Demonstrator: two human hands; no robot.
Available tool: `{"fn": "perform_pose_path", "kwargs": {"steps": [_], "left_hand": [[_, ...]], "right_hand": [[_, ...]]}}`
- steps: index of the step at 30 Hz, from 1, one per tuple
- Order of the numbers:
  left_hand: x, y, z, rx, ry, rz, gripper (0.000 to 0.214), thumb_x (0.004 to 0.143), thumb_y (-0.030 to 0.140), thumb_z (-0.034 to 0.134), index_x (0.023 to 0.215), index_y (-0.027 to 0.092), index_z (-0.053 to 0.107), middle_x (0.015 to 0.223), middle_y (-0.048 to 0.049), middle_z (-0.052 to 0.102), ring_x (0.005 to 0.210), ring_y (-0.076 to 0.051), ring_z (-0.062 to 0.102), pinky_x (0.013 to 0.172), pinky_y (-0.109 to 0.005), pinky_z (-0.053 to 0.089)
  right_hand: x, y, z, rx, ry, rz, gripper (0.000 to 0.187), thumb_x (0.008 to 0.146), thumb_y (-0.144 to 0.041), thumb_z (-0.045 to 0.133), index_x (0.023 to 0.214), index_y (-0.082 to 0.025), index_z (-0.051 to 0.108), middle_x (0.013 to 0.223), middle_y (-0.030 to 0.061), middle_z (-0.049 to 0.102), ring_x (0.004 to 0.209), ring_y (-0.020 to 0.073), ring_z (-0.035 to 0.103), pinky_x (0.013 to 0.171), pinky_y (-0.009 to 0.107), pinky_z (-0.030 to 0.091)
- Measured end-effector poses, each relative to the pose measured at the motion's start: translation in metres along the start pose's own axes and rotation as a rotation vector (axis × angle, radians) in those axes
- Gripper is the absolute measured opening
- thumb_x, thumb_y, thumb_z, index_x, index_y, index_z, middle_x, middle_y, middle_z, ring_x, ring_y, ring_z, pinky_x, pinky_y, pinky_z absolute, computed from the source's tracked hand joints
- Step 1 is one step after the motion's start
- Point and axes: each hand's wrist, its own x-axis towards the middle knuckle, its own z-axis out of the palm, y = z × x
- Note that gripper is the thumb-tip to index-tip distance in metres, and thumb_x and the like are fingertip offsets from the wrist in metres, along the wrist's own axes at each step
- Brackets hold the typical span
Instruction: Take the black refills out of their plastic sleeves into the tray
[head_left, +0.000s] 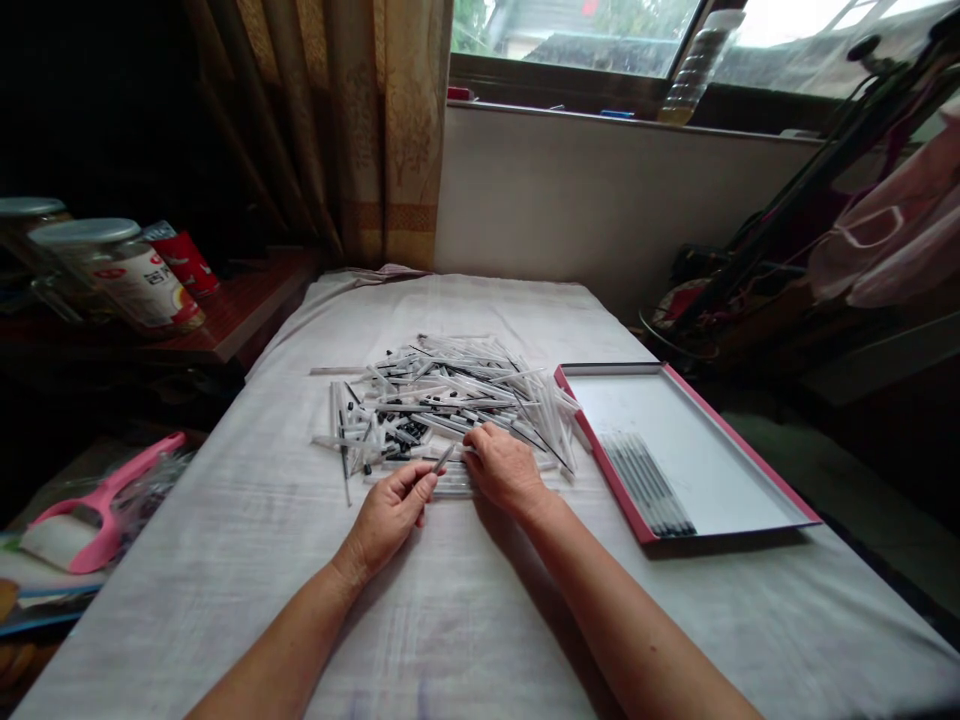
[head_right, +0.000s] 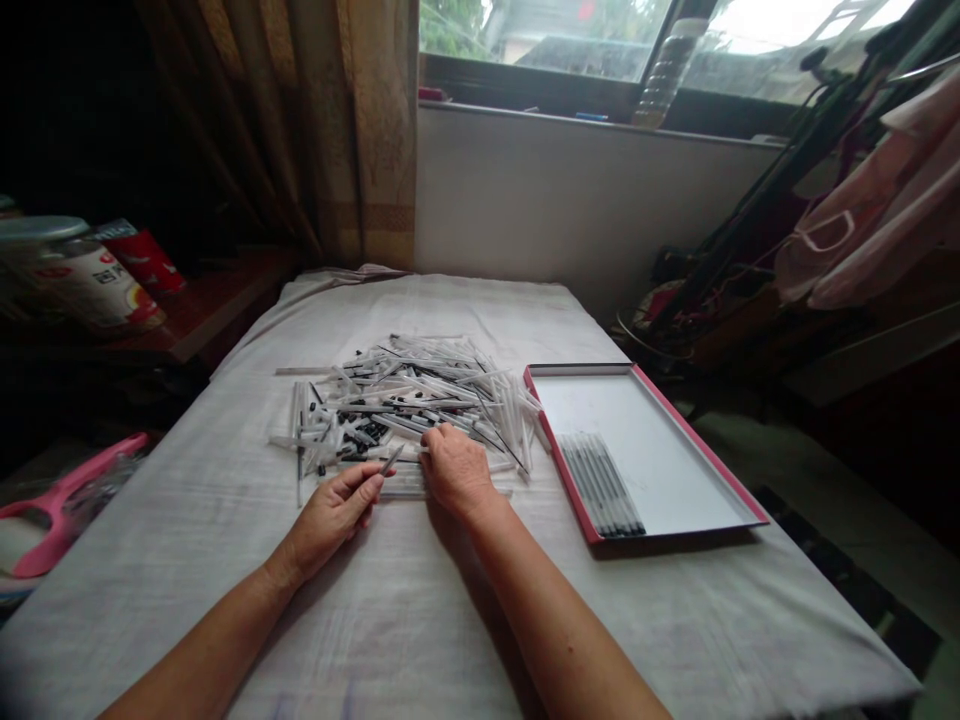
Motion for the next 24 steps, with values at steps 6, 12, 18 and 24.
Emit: {"fn": "perform_pose_path", "kwargs": {"steps": [6,12,18,24], "left_hand": [[0.000,0.000,-0.001,0.008,0.014,0.004,0.048,0.078,0.054,0.062,0.103,0.013,0.070,0.062,0.0032,0.052,0.045,-0.007,0.044,0.039,-0.018,0.030],[0.002,-0.002,0.000,0.021,0.021,-0.001,0.050,0.077,0.054,0.063,0.105,0.013,0.070,0.059,0.0033,0.053,0.044,-0.007,0.043,0.039,-0.018,0.030],[0.001,-0.002,-0.002,0.085,-0.007,0.025,0.049,0.081,0.049,0.061,0.112,0.012,0.070,0.063,0.0000,0.063,0.043,-0.008,0.046,0.041,-0.019,0.037],[0.001,-0.004,-0.002,0.328,0.023,0.297,0.030,0.081,0.036,0.062,0.101,0.019,0.076,0.100,-0.0080,0.075,0.085,-0.021,0.068,0.078,-0.032,0.055]], "right_hand": [[0.000,0.001,0.002,0.013,0.007,-0.019,0.022,0.093,-0.035,0.051,0.104,-0.025,0.067,0.106,0.0057,0.065,0.095,0.0204,0.062,0.071,0.028,0.043],[-0.003,-0.003,0.004,0.046,0.074,-0.027,0.017,0.090,-0.029,0.054,0.103,-0.023,0.064,0.105,0.0069,0.067,0.097,0.0216,0.061,0.074,0.029,0.043],[-0.008,0.004,0.011,0.266,0.205,-0.034,0.017,0.089,-0.021,0.051,0.099,-0.021,0.065,0.097,0.0074,0.069,0.093,0.0217,0.061,0.080,0.032,0.044],[-0.025,0.028,0.013,1.120,0.259,0.033,0.022,0.083,-0.039,0.056,0.095,-0.021,0.063,0.083,0.0023,0.064,0.075,0.0163,0.058,0.068,0.029,0.048]]}}
